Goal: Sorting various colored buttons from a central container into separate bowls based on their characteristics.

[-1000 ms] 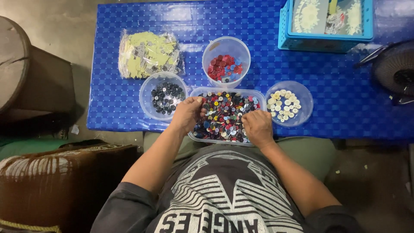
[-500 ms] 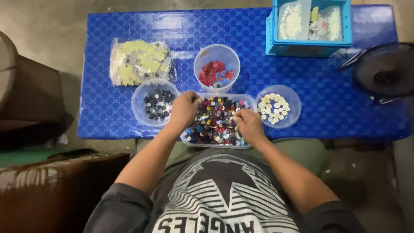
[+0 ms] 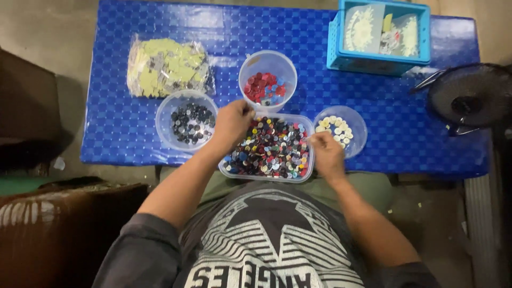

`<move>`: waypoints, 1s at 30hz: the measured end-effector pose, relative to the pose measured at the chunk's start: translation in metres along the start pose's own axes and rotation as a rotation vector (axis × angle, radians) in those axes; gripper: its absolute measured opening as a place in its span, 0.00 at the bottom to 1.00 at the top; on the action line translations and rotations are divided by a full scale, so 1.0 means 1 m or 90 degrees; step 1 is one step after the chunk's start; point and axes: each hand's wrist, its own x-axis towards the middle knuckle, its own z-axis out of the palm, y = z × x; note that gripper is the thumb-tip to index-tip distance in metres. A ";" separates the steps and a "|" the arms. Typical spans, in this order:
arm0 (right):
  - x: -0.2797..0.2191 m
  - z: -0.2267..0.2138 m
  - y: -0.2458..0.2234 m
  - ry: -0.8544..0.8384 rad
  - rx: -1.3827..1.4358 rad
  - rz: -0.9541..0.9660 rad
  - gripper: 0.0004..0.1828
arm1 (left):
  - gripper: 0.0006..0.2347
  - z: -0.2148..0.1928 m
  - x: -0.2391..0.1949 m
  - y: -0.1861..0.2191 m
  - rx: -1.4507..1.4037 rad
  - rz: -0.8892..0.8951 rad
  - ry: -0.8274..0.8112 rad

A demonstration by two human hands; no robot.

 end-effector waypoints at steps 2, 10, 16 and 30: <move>0.000 -0.018 0.007 0.056 -0.038 -0.044 0.03 | 0.09 0.001 0.007 0.004 0.009 0.008 0.002; 0.014 -0.062 0.042 0.228 -0.280 -0.312 0.08 | 0.15 0.031 0.047 -0.013 0.062 0.180 0.146; 0.003 -0.023 0.060 0.177 -0.294 -0.376 0.09 | 0.04 0.066 -0.014 -0.082 0.104 0.244 0.196; -0.019 0.046 0.047 -0.075 -0.434 -0.537 0.11 | 0.13 0.091 -0.079 -0.100 0.217 0.446 0.186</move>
